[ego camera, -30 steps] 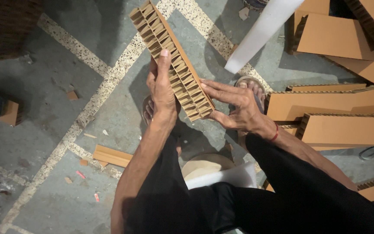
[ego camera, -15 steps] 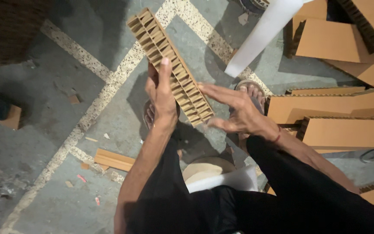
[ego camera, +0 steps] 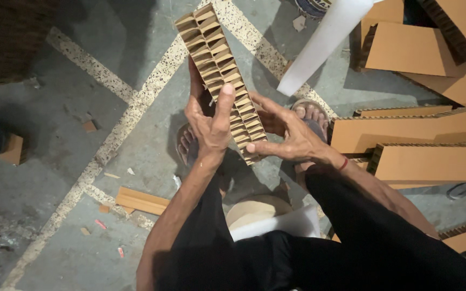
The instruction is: The person sits on the floor and applies a liquid to rectangular corrugated cardboard pieces using a white foam roller. They repeatedly dip the roller into a white bucket and roll it over the cardboard surfaces, then place the treated pieces on the floor.
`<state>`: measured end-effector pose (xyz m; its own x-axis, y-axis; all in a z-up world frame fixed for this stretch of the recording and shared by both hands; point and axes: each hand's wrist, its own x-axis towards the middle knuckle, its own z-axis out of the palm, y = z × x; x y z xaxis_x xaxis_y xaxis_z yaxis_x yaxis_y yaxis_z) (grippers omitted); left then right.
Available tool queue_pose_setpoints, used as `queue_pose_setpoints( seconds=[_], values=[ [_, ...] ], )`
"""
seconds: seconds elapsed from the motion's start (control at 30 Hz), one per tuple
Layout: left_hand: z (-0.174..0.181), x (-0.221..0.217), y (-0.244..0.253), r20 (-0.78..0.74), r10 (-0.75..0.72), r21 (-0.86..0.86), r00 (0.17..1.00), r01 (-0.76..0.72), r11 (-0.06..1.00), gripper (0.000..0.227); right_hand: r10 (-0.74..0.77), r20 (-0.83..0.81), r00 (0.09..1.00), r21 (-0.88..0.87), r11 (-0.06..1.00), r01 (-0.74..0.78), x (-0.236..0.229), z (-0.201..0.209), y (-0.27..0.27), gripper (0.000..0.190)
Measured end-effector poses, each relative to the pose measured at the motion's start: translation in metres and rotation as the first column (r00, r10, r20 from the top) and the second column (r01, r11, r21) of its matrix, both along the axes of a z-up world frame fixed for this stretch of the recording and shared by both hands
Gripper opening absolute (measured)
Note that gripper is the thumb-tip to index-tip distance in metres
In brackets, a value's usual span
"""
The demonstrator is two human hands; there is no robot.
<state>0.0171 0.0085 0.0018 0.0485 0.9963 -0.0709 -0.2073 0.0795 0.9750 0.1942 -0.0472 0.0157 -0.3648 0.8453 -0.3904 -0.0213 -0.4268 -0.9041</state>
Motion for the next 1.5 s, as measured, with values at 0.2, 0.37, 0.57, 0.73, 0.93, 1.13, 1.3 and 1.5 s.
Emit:
queue_pose_setpoints(
  seconds=[0.2, 0.37, 0.57, 0.73, 0.93, 1.13, 1.3, 1.5],
  values=[
    [0.001, 0.0, 0.001, -0.047, 0.0, -0.017, 0.999, -0.001, 1.0, 0.076, 0.01, 0.0, 1.0, 0.002, 1.0, -0.01, 0.0, -0.004, 0.0, 0.104],
    [0.006, -0.002, -0.002, -0.047, -0.005, -0.045, 0.999, 0.002, 0.999, 0.078, -0.001, -0.056, 0.998, -0.066, 0.998, -0.003, 0.0, 0.0, -0.003, 0.105],
    [0.008, -0.003, -0.007, 0.103, -0.092, -0.051, 0.99, 0.097, 0.994, 0.067, -0.054, -0.382, 0.922, -0.094, 0.995, 0.019, 0.014, -0.021, 0.002, 0.099],
    [0.011, 0.005, -0.014, 0.198, -0.279, -0.036, 0.94, 0.291, 0.956, 0.063, -0.252, -0.378, 0.891, -0.262, 0.952, 0.158, 0.006, -0.059, -0.006, 0.087],
    [0.021, 0.007, -0.013, 0.045, -0.377, -0.003, 0.925, 0.378, 0.926, 0.067, -0.33, -0.288, 0.899, -0.186, 0.94, 0.286, 0.008, -0.087, -0.013, 0.081],
    [0.034, 0.028, -0.017, -0.052, -0.183, 0.027, 0.982, 0.185, 0.982, 0.07, -0.341, -0.112, 0.934, 0.06, 0.935, 0.348, 0.003, -0.104, -0.018, 0.077],
    [0.035, 0.031, -0.02, -0.095, -0.166, -0.018, 0.981, 0.165, 0.986, 0.058, -0.378, 0.072, 0.923, -0.042, 0.923, 0.382, 0.006, -0.107, -0.026, 0.086],
    [0.036, 0.03, -0.021, -0.099, -0.185, 0.009, 0.978, 0.187, 0.982, 0.056, -0.384, -0.109, 0.917, 0.048, 0.919, 0.391, 0.001, -0.109, -0.024, 0.082]
  ],
)
